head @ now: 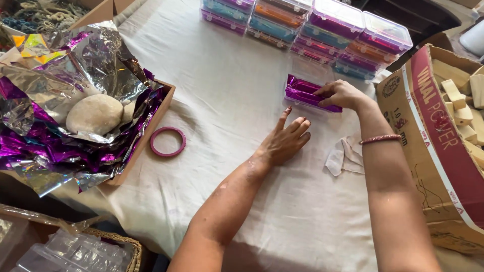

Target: Cleaning and polishing wooden blocks and packaging them into purple foil wraps.

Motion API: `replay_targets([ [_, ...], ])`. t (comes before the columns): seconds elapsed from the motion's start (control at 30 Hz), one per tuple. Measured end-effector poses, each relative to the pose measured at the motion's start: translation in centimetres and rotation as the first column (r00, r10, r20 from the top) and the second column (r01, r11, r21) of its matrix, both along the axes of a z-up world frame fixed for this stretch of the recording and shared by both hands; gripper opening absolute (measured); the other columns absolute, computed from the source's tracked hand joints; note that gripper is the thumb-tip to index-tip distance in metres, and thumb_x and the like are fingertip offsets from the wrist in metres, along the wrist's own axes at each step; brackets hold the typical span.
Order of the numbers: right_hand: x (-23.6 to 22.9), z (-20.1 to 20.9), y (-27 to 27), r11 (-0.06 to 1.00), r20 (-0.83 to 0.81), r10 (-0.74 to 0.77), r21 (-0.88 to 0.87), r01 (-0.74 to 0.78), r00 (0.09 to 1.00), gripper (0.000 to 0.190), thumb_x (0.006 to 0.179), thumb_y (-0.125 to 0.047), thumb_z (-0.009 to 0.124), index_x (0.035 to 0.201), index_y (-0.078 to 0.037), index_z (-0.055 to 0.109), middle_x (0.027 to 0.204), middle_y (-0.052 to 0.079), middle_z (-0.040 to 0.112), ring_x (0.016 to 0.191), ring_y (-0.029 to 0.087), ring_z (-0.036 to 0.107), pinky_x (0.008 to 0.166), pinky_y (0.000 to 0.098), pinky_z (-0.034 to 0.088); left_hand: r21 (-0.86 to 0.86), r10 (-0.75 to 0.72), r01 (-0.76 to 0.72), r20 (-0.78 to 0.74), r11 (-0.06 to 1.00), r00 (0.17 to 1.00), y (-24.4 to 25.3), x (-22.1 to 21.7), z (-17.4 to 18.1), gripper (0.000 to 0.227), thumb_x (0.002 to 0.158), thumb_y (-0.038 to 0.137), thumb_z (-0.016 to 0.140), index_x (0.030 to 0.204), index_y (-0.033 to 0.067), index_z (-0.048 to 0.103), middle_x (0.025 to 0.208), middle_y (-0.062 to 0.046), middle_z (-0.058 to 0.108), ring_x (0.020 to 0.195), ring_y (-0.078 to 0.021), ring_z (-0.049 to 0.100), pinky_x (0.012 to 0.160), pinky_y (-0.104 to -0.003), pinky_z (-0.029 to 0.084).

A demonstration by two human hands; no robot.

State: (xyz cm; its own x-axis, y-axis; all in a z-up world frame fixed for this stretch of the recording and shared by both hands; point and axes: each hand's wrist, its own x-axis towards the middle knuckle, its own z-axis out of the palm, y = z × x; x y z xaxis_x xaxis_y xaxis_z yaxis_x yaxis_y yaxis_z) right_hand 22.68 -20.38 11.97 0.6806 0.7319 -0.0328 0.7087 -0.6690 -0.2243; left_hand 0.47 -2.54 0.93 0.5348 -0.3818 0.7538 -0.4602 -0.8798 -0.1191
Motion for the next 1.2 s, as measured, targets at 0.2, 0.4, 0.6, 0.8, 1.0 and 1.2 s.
replay_targets([
  [0.2,2.8,-2.1,-0.1,0.977,-0.468,-0.114,0.105,0.184,0.876,0.042,0.082,-0.005,0.077,0.124,-0.009,0.074,0.116,0.006,0.076,0.106,0.016,0.068,0.097,0.0309,0.055,-0.028,0.007,-0.008,-0.031,1.0,0.999,0.0,0.2,-0.3,0.015,0.093,0.016,0.06,0.104,0.0128,0.071,0.135,-0.008,0.056,0.137,-0.0226,0.048,0.127,-0.064,0.018],
  [0.4,4.1,-3.2,0.0,0.973,-0.449,-0.142,0.101,0.208,0.882,0.04,0.081,-0.005,0.078,0.121,-0.008,0.075,0.116,0.008,0.077,0.106,0.016,0.072,0.096,0.0324,0.058,-0.003,0.074,-0.075,-0.077,0.997,0.994,-0.3,0.5,-0.6,0.015,0.096,0.015,0.058,0.102,0.0154,0.072,0.137,-0.006,0.056,0.138,-0.0213,0.048,0.127,-0.063,0.017],
  [0.6,0.6,-1.4,1.8,0.967,0.003,-0.231,-0.11,0.23,0.973,0.035,0.082,-0.022,0.082,0.116,-0.023,0.081,0.115,0.006,0.078,0.1,0.024,0.074,0.094,0.036,0.057,-0.037,0.049,-0.052,-0.064,0.998,0.997,-0.3,0.5,-0.7,0.015,0.097,0.018,0.058,0.104,0.0138,0.071,0.138,-0.008,0.055,0.138,-0.0228,0.048,0.127,-0.064,0.017],
  [0.8,2.5,-2.1,2.1,0.964,0.063,-0.222,-0.135,0.229,0.973,0.035,0.082,-0.024,0.082,0.116,-0.024,0.082,0.114,0.008,0.08,0.102,0.025,0.075,0.096,0.0368,0.057,-0.049,0.052,-0.056,-0.077,0.997,0.996,-0.2,0.4,-0.5,0.013,0.094,0.019,0.059,0.1,0.014,0.069,0.136,-0.008,0.057,0.137,-0.023,0.049,0.125,-0.066,0.019],
  [1.0,4.4,-3.9,1.1,0.587,-0.158,-0.699,0.43,0.685,0.698,0.065,0.088,-0.036,0.083,0.141,-0.007,0.059,0.143,0.016,0.057,0.124,0.026,0.056,0.105,0.0383,0.046,-0.037,0.063,-0.067,-0.084,0.997,0.994,-0.2,0.4,-0.6,0.012,0.094,0.019,0.059,0.098,0.0134,0.069,0.132,-0.008,0.06,0.134,-0.0232,0.052,0.124,-0.067,0.019],
  [1.2,13.7,-11.0,-3.4,0.144,-0.842,-0.252,0.455,0.879,0.477,0.074,0.099,-0.045,0.074,0.156,-0.007,0.048,0.139,0.021,0.057,0.113,0.027,0.058,0.099,0.0417,0.049,-0.081,0.047,-0.057,-0.112,0.995,0.993,-0.2,0.6,-0.7,0.013,0.094,0.018,0.059,0.097,0.0124,0.071,0.13,-0.01,0.061,0.133,-0.024,0.054,0.124,-0.067,0.019],
])
